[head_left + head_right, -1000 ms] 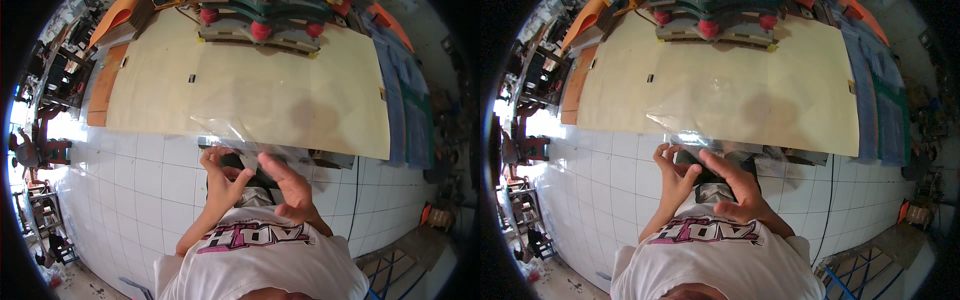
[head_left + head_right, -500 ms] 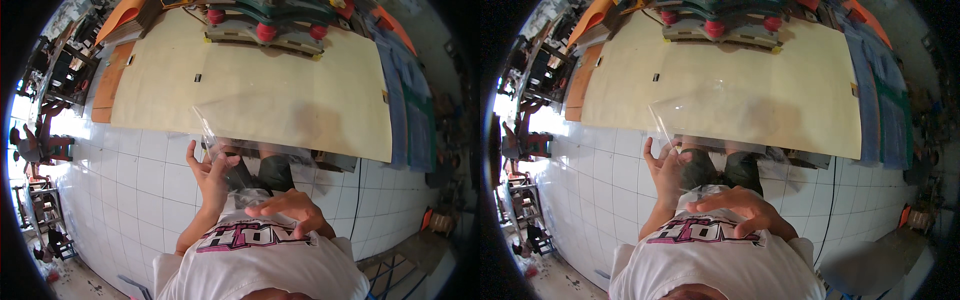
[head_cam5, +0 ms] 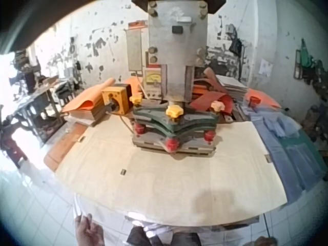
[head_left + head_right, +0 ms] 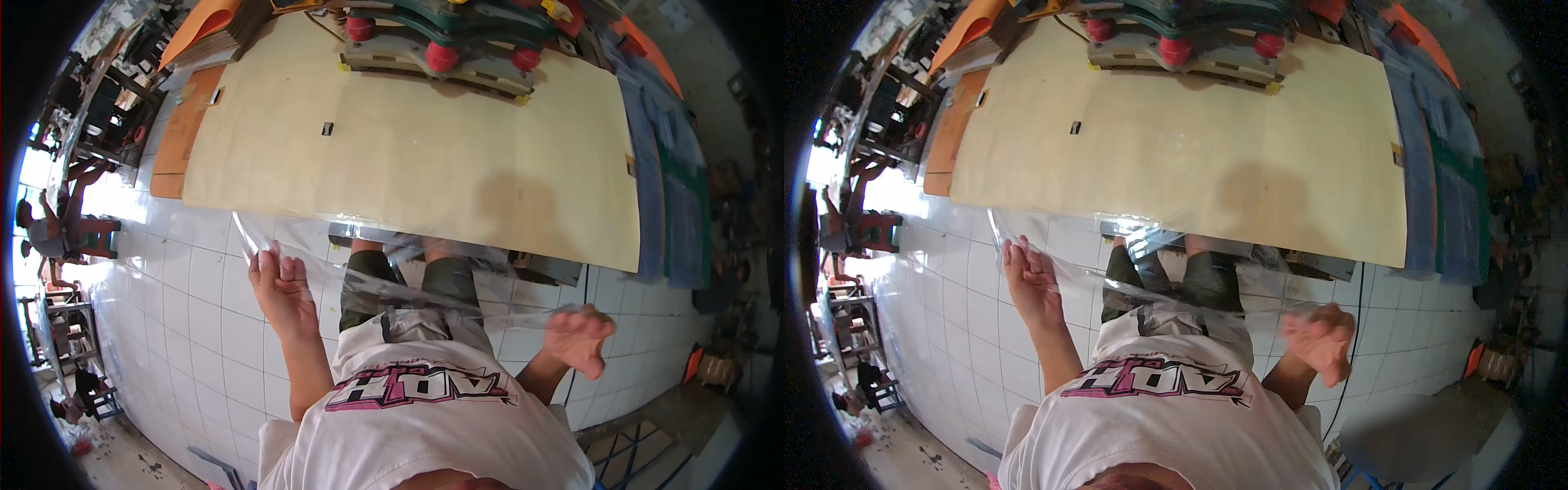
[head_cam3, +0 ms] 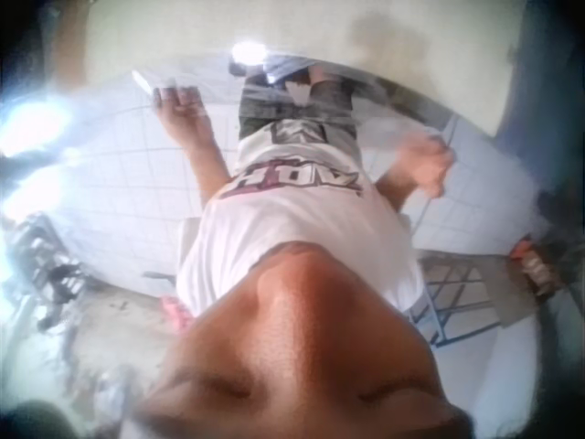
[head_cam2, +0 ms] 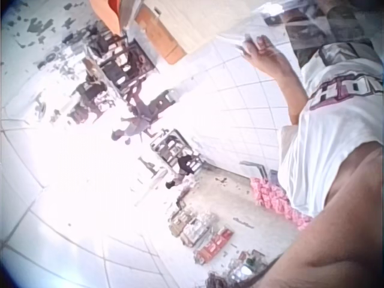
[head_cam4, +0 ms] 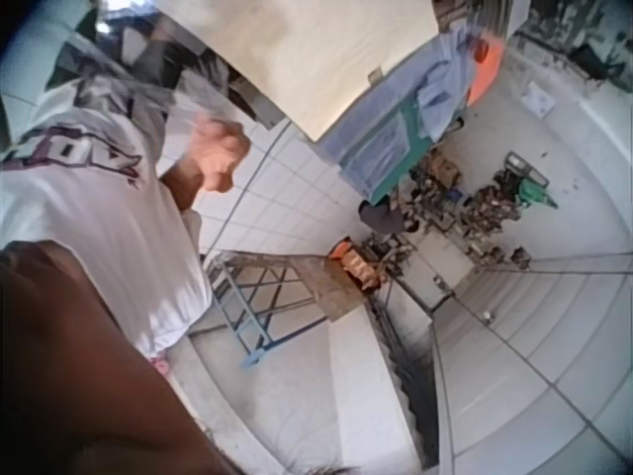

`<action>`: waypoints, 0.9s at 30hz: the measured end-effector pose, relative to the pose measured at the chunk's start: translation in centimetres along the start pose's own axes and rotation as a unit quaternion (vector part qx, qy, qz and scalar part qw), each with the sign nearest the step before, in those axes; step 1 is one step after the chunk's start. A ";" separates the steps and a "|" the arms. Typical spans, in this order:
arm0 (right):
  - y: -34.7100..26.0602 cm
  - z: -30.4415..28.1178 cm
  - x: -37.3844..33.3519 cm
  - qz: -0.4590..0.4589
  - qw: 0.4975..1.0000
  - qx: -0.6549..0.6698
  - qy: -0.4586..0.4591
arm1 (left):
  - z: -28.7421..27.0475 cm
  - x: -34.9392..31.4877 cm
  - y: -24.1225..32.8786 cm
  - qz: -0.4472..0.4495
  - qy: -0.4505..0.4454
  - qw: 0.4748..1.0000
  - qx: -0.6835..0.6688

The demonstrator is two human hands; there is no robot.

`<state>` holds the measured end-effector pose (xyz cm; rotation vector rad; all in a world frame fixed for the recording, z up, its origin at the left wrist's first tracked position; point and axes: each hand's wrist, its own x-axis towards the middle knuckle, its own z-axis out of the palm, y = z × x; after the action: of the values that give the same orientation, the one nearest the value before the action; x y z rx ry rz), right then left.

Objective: The person smooths and positions plastic sheets on the work table, sets them aside, and operates a press machine to clamp down onto the surface.

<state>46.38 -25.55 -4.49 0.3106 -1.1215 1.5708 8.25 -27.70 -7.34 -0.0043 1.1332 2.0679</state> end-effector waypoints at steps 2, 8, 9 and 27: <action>-1.4 -0.8 -0.3 -0.082 0.995 -0.061 0.020 | -1.3 1.4 0.5 0.033 0.018 0.999 -0.005; -5.4 -1.9 -1.0 -0.225 0.946 -0.172 0.159 | -0.9 1.7 2.1 0.082 0.018 0.996 0.013; -5.7 -2.0 -1.2 -0.241 0.934 -0.189 0.182 | -0.5 1.4 2.2 0.087 -0.007 0.996 0.026; -13.6 -4.4 -5.3 -0.392 0.784 -0.247 0.413 | 4.2 3.8 3.5 0.128 -0.150 0.978 0.069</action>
<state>61.54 -26.40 -3.89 -0.2535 -0.5224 0.4919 4.77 -23.40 -3.61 0.5299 1.1305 2.1152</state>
